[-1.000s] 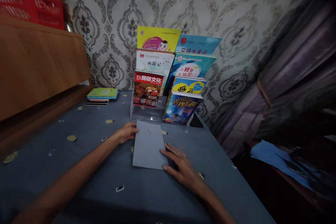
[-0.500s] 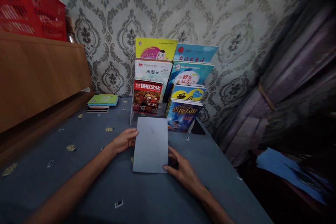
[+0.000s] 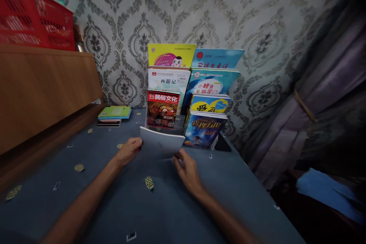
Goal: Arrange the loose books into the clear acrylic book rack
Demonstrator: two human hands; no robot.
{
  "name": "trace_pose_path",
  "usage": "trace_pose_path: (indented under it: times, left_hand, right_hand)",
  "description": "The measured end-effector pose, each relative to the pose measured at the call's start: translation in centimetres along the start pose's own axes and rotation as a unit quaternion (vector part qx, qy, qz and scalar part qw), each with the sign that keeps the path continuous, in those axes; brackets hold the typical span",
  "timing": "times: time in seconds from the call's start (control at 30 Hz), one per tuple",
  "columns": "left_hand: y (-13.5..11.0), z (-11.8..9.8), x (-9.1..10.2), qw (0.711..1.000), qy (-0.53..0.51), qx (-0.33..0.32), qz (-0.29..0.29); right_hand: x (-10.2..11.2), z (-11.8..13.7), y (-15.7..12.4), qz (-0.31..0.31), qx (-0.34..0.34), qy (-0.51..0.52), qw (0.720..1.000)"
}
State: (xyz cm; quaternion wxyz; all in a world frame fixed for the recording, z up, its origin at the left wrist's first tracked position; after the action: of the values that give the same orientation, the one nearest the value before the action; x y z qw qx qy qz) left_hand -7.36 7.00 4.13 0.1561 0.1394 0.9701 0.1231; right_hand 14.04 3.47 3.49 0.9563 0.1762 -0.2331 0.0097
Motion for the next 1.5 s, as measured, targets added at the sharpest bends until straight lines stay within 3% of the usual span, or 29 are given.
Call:
trace_pose_path:
  times: [0.2,0.4,0.53,0.7,0.83,1.07,1.17,1.27,1.5]
  left_hand:
    - [0.4,0.8,0.6,1.000,0.027,0.008,0.004]
    - [0.5,0.9,0.4,0.999,0.044,0.000,0.012]
    - [0.7,0.6,0.7,0.993,0.117,-0.008,0.007]
    - [1.2,-1.3,0.8,0.949,0.306,-0.066,0.031]
    - [2.2,-3.8,0.6,0.903,0.406,-0.143,0.015]
    - [6.6,-10.5,-0.8,0.856,0.415,-0.299,-0.071]
    - [8.1,-12.4,-1.8,0.843,0.412,-0.336,-0.080]
    - [8.9,-12.7,-2.2,0.825,0.436,-0.352,-0.074]
    - [9.7,-10.5,-1.1,0.799,0.500,-0.324,-0.081]
  right_hand:
    - [-1.0,-1.0,0.4,-0.011,-0.004,-0.025,1.000]
    - [-0.6,-0.9,0.1,-0.028,0.014,-0.018,0.999]
    - [-0.5,-0.8,0.1,-0.029,0.019,-0.017,0.999]
    - [-0.6,-0.5,0.4,-0.023,0.034,-0.020,0.999]
    - [0.3,0.8,2.3,-0.053,0.070,-0.026,0.996]
    - [3.4,6.5,8.8,-0.159,0.168,-0.048,0.972]
    - [4.0,7.3,10.7,-0.198,0.183,-0.043,0.962]
    - [3.8,6.4,11.9,-0.202,0.168,-0.043,0.964]
    - [2.5,3.6,12.5,-0.199,0.146,-0.047,0.968]
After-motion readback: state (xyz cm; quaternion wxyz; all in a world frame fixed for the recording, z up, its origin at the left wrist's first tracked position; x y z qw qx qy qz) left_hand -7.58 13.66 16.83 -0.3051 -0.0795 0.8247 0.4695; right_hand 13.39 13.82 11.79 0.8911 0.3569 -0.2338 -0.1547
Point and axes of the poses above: each hand's wrist, its own y-axis towards the middle knuckle, its own x-axis out of the back of the hand, z = x × y, the point moved 8 cm from there along y, towards the middle knuckle, and after that the axes turned 10 degrees about -x, right-handed, at the moved point
